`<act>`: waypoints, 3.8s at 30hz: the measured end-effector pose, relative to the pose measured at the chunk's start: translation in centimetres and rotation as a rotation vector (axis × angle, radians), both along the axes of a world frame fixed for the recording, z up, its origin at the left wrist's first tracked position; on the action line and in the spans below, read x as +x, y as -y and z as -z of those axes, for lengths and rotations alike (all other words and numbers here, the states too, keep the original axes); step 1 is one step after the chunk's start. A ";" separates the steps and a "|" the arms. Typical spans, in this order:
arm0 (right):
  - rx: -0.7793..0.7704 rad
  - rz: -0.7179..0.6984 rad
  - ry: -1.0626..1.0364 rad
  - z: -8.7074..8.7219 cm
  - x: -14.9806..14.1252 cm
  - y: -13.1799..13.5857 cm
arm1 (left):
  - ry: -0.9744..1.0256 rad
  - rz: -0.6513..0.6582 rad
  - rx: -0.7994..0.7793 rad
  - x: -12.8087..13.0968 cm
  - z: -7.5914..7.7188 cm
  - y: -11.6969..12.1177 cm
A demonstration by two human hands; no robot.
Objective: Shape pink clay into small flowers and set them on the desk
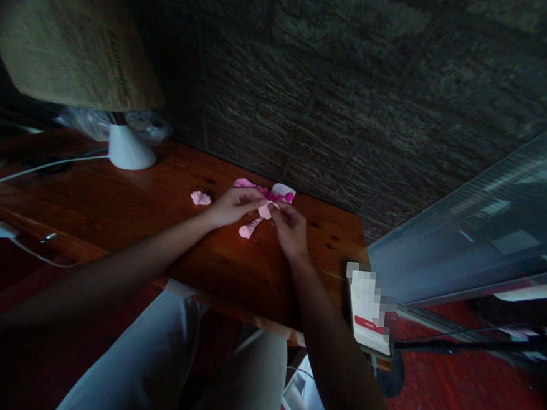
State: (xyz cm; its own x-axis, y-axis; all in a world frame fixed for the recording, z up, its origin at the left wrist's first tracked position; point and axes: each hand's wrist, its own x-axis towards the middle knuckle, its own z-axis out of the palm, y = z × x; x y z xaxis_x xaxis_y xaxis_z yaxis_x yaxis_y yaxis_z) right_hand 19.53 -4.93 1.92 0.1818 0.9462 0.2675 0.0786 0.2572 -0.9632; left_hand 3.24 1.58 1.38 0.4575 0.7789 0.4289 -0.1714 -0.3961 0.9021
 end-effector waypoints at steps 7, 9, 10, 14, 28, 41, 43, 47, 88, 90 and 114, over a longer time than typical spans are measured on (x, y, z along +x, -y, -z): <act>-0.023 0.015 0.030 0.3 0.6 -0.3 | -0.022 -0.035 0.075 -0.1 0.2 0.1; -0.029 0.013 0.042 0.3 0.7 -0.3 | -0.030 -0.045 0.086 -0.1 0.4 0.1; -0.031 0.012 0.052 0.2 0.7 -0.3 | -0.037 -0.047 0.087 -0.1 0.4 0.1; -0.020 0.018 0.079 0.2 0.8 -0.3 | -0.053 -0.019 0.059 0.1 0.7 0.1; -0.002 -0.034 0.021 0.1 0.6 -0.2 | 0.050 0.017 -0.050 0.0 0.1 0.1; -0.030 -0.023 0.005 0.0 0.3 -0.1 | 0.011 -0.011 -0.090 0.2 0.4 0.2; -0.049 -0.030 -0.011 0.1 0.3 -0.1 | 0.007 -0.026 -0.039 0.2 0.4 0.0; -0.087 -0.003 -0.036 0.3 0.4 -0.3 | 0.046 -0.037 0.002 0.3 0.5 -0.2; -0.042 -0.083 0.019 0.3 1.0 -0.5 | 0.016 0.112 -0.270 -0.8 0.1 -0.4; -0.057 -0.100 0.017 0.2 0.9 -0.4 | 0.016 0.116 -0.273 -0.8 0.1 -0.4; -0.037 -0.038 0.052 0.2 0.7 -0.4 | -0.136 0.146 -0.206 -0.5 -0.2 0.5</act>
State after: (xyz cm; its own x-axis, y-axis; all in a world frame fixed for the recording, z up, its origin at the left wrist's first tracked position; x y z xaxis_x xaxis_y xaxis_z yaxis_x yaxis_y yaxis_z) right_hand 20.21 -4.53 1.69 0.1322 0.9617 0.2401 0.1201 0.2249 -0.9670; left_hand 2.78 1.09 1.54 0.6137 0.7649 0.1958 -0.0852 -0.1824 0.9795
